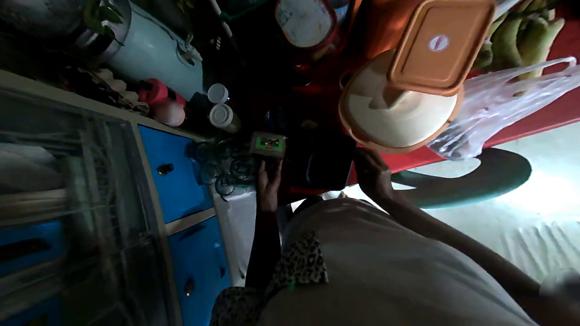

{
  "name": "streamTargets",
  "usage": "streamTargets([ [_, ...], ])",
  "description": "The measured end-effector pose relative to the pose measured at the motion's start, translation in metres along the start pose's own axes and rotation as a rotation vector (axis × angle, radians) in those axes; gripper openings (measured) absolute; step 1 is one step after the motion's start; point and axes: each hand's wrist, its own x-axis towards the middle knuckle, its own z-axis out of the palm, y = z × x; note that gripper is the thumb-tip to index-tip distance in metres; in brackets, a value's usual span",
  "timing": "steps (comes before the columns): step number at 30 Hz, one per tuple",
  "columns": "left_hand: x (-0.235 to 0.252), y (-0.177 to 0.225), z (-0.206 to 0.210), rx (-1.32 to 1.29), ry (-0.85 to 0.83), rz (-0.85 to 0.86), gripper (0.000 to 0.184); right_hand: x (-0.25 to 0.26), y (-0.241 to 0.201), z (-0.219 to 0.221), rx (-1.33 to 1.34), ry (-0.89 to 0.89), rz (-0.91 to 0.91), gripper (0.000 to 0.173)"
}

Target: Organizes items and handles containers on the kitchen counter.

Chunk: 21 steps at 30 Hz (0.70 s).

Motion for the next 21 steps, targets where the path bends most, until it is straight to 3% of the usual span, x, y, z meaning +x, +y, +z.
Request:
streamTargets([
  [3,0.000,0.001,-0.006,-0.004,-0.048,0.005,0.032,-0.002,0.012,0.015,-0.072,0.004,-0.152,0.023],
  [6,-0.001,0.004,-0.009,0.007,-0.070,-0.001,0.029,-0.004,0.020,0.024,-0.072,-0.011,-0.159,0.025],
  [14,0.000,0.004,-0.013,0.027,-0.030,0.036,0.027,-0.009,0.014,0.017,0.142,-0.008,0.115,0.024],
  [21,0.002,0.002,-0.014,0.015,-0.053,0.023,0.028,-0.024,0.023,0.006,0.280,-0.129,0.321,0.026],
])
